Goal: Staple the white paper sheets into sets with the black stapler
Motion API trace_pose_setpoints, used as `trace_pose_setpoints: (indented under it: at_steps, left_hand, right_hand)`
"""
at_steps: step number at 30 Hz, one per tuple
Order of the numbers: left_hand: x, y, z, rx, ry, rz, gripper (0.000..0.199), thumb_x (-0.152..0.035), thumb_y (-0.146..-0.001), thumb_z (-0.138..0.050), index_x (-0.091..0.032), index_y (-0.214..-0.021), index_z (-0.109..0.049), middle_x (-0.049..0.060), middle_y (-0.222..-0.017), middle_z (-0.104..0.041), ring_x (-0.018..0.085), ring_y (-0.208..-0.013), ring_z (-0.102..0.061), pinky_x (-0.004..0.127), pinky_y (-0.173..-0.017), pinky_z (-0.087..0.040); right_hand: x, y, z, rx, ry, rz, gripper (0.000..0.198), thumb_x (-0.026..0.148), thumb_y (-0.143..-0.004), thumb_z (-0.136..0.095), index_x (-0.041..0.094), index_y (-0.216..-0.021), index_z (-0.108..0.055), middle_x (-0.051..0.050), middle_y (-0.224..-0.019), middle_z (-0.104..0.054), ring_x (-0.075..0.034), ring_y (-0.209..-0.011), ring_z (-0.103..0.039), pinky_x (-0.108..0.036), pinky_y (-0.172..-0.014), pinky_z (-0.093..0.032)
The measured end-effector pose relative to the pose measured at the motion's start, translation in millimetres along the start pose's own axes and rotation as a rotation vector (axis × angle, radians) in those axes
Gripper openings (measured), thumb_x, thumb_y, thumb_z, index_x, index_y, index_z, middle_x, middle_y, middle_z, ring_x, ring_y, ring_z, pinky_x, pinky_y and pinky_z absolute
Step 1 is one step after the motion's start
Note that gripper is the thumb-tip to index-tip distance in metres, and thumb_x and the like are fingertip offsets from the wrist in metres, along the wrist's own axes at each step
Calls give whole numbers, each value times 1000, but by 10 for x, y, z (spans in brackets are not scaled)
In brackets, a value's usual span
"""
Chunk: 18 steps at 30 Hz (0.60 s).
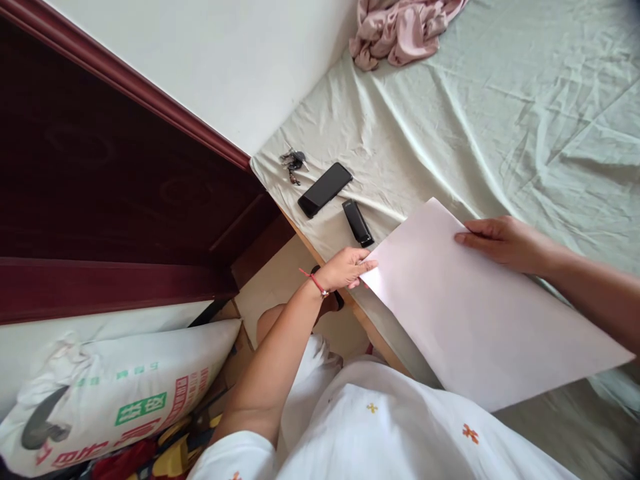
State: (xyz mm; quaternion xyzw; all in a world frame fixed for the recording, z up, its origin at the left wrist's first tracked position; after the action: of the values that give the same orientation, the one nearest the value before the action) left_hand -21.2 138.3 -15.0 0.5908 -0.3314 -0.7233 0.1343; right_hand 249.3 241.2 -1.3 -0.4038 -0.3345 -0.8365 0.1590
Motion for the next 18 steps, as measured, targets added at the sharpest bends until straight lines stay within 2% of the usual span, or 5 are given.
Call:
trace_pose_setpoints:
  at_steps: [3,6,9,13,18]
  left_hand:
    - [92,23,253,-232,33,-28,36,-44,-79,-89,-16,-82,-68,0,-61,-70,5,-34,-44,18,-38,-26]
    - [190,48,369,-379,39,-23,24,-32,-82,-85,-15,-82,-68,-1,-59,-68,6,-36,-45,19,-40,-29]
    - [221,45,402,-491,83,-46,17,-26,-83,-82,-15,-82,-69,-5,-55,-61,6,-37,-46,19,-43,-31]
    - [218,38,433,-610,200,-97,18,-24,-81,-82,-16,-85,-67,-4,-63,-65,5,-39,-48,19,-46,-33]
    - [232,41,455,-696,208,-125,17,-26,-81,-77,-17,-88,-64,-5,-61,-65,6,-39,-49,20,-45,-33]
  right_hand:
    - [5,-29,-10,0,52,-65,51,67,-100,-58,23,-76,-66,0,-68,-65,-17,-60,-57,-32,-59,-44]
    - [-8,-67,-27,11,49,-105,46,63,-101,-57,23,-78,-67,0,-70,-66,-17,-61,-58,-33,-61,-44]
    - [-58,-99,-40,0,4,-141,44,63,-99,-59,24,-81,-68,0,-71,-67,-18,-61,-58,-32,-59,-44]
    - [-141,-147,-37,-43,-48,-149,47,68,-93,-64,23,-79,-67,0,-66,-63,-16,-54,-52,-31,-52,-39]
    - [-189,-213,-43,-69,-24,-89,50,69,-93,-64,23,-74,-63,0,-66,-61,-16,-59,-53,-31,-57,-42]
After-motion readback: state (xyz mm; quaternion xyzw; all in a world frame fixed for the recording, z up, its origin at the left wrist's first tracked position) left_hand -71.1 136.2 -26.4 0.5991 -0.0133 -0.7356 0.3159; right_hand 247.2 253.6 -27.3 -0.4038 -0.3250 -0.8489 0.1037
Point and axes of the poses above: each hand's wrist, its own y-axis away from the middle knuckle, its own z-axis out of the back of the hand, x = y × z, the point moved 9 cm from there along -y, towards the middle knuckle
